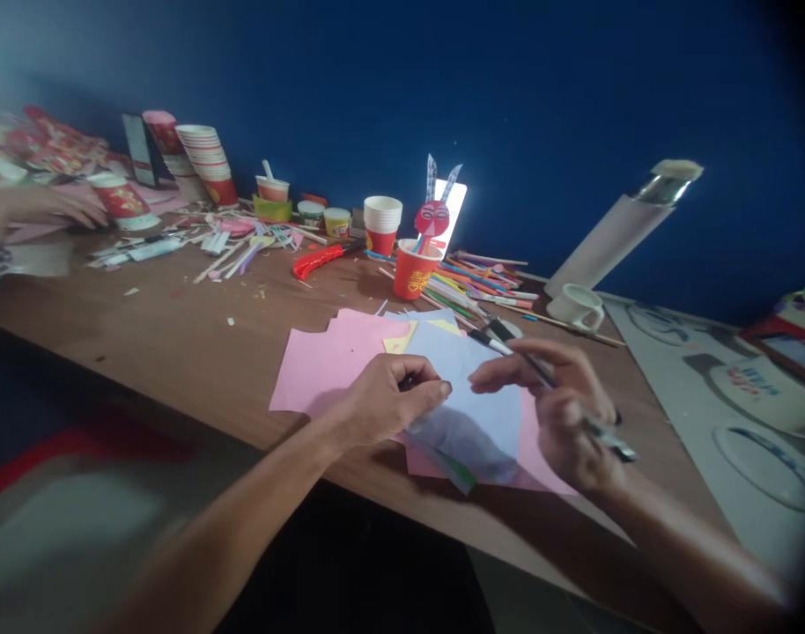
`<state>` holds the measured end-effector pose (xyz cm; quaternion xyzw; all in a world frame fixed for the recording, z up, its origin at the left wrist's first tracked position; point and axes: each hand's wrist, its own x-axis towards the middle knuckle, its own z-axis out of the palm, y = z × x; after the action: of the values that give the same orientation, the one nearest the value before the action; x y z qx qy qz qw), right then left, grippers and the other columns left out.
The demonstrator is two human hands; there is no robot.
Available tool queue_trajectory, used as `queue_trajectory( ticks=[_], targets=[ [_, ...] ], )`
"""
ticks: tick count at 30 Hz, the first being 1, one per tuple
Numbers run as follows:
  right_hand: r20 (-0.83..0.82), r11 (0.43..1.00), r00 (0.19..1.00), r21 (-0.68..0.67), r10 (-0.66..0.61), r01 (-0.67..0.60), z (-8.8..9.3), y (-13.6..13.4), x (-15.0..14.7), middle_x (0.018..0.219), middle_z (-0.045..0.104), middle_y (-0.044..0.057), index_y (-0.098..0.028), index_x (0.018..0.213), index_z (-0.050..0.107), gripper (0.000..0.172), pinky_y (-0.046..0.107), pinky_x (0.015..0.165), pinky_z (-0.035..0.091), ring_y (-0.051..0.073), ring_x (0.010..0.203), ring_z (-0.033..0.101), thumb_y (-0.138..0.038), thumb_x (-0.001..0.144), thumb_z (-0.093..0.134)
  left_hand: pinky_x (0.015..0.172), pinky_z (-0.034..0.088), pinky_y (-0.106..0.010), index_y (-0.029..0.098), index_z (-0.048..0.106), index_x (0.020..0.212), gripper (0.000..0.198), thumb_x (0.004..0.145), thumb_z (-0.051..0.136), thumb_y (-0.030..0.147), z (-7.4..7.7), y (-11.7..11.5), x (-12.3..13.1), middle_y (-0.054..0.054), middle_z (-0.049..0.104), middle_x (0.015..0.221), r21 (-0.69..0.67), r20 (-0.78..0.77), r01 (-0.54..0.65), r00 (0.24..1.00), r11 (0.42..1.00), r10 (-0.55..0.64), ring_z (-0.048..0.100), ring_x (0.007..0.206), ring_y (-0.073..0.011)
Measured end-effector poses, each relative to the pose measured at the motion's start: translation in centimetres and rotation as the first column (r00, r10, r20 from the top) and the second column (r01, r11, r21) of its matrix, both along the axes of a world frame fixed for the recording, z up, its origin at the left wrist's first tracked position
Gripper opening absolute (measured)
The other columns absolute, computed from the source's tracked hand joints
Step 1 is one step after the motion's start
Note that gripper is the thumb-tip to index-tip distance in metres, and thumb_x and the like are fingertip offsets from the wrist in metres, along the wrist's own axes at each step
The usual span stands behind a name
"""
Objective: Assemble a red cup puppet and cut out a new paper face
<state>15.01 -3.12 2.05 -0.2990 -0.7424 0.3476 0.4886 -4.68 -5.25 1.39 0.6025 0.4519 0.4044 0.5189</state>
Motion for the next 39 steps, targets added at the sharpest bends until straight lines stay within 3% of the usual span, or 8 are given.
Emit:
queue_trajectory(
  ticks=[2,6,11,18,23,29,33,39],
  targets=[
    [-0.106,0.996,0.994,-0.081,-0.036,0.027,0.7,0.3,0.7,0.081,0.064,0.006,-0.022,0.107,0.055,0.054,0.039,0.068,0.051,0.023,0.072,0.062,-0.066,0.078,0.042,0.047,0.037,-0.020,0.012,0.058,0.069,0.024,0.077,0.056,0.034,-0.2,0.0,0.1,0.001,0.052,0.053,-0.025,0.007,-0.017,1.000,1.000,0.017,0.047,0.048,-0.0078],
    [-0.171,0.987,0.982,-0.150,-0.083,0.057,1.1,1.1,1.6,0.077,0.062,0.006,-0.019,0.095,0.064,0.046,0.034,0.063,0.050,0.020,0.069,0.059,-0.058,0.082,0.043,0.046,0.035,-0.019,0.012,0.057,0.066,0.024,0.076,0.058,0.034,0.0,-0.1,0.2,0.002,0.050,0.050,-0.071,0.037,-0.032,0.999,0.997,0.034,0.045,0.046,-0.0068],
    [-0.189,0.981,0.978,-0.189,-0.089,0.053,0.8,1.1,2.1,0.074,0.067,0.004,-0.019,0.103,0.064,0.026,0.035,0.067,0.049,0.021,0.073,0.061,-0.034,0.085,0.050,0.047,0.036,-0.019,0.013,0.055,0.065,0.024,0.077,0.058,0.034,0.0,-0.2,0.3,0.003,0.050,0.051,-0.096,0.072,-0.040,0.996,0.995,0.047,0.046,0.048,-0.0065],
    [-0.266,0.962,0.958,-0.269,-0.108,0.034,-0.2,1.2,2.2,0.065,0.068,0.003,-0.018,0.094,0.066,0.022,0.031,0.059,0.048,0.018,0.063,0.062,-0.027,0.086,0.047,0.044,0.035,-0.019,0.015,0.052,0.065,0.025,0.078,0.056,0.036,-0.9,-0.5,0.7,0.005,0.046,0.051,-0.092,0.152,-0.083,0.984,0.992,0.097,0.042,0.044,-0.0054],
    [-0.227,0.945,0.973,-0.326,-0.047,-0.031,-1.7,1.5,1.8,0.065,0.066,0.002,-0.016,0.090,0.068,0.023,0.028,0.058,0.046,0.015,0.060,0.059,-0.027,0.087,0.048,0.044,0.033,-0.018,0.015,0.051,0.064,0.024,0.081,0.053,0.032,-1.2,-0.5,0.6,0.005,0.046,0.053,0.041,0.085,-0.152,0.985,0.988,0.148,0.041,0.045,-0.0050],
    [-0.166,0.938,0.984,-0.328,0.062,-0.114,-2.1,0.9,1.6,0.060,0.062,0.002,-0.015,0.087,0.069,0.028,0.029,0.059,0.044,0.015,0.058,0.057,-0.031,0.089,0.046,0.055,0.035,-0.021,0.015,0.052,0.060,0.022,0.079,0.055,0.026,-1.2,-0.4,0.7,0.002,0.048,0.062,0.226,-0.014,-0.201,0.978,0.953,0.210,0.044,0.058,-0.0078],
    [-0.089,0.935,0.991,-0.332,0.102,-0.126,-2.1,0.7,1.7,0.053,0.057,0.000,-0.015,0.084,0.070,0.032,0.028,0.056,0.039,0.013,0.052,0.053,-0.034,0.090,0.044,0.057,0.035,-0.022,0.015,0.052,0.060,0.021,0.078,0.055,0.026,-1.0,-0.3,1.0,0.001,0.048,0.065,0.217,-0.029,-0.150,0.987,0.964,0.160,0.045,0.061,-0.0091],
    [0.006,0.939,0.989,-0.315,0.147,-0.138,-1.8,-0.1,1.6,0.052,0.052,-0.002,-0.017,0.081,0.069,0.035,0.025,0.056,0.038,0.012,0.053,0.049,-0.035,0.091,0.041,0.051,0.032,-0.021,0.015,0.052,0.061,0.026,0.078,0.056,0.034,-1.0,-0.1,1.0,0.001,0.050,0.063,0.099,-0.001,-0.087,0.996,0.991,0.087,0.045,0.057,-0.0086]
  ],
)
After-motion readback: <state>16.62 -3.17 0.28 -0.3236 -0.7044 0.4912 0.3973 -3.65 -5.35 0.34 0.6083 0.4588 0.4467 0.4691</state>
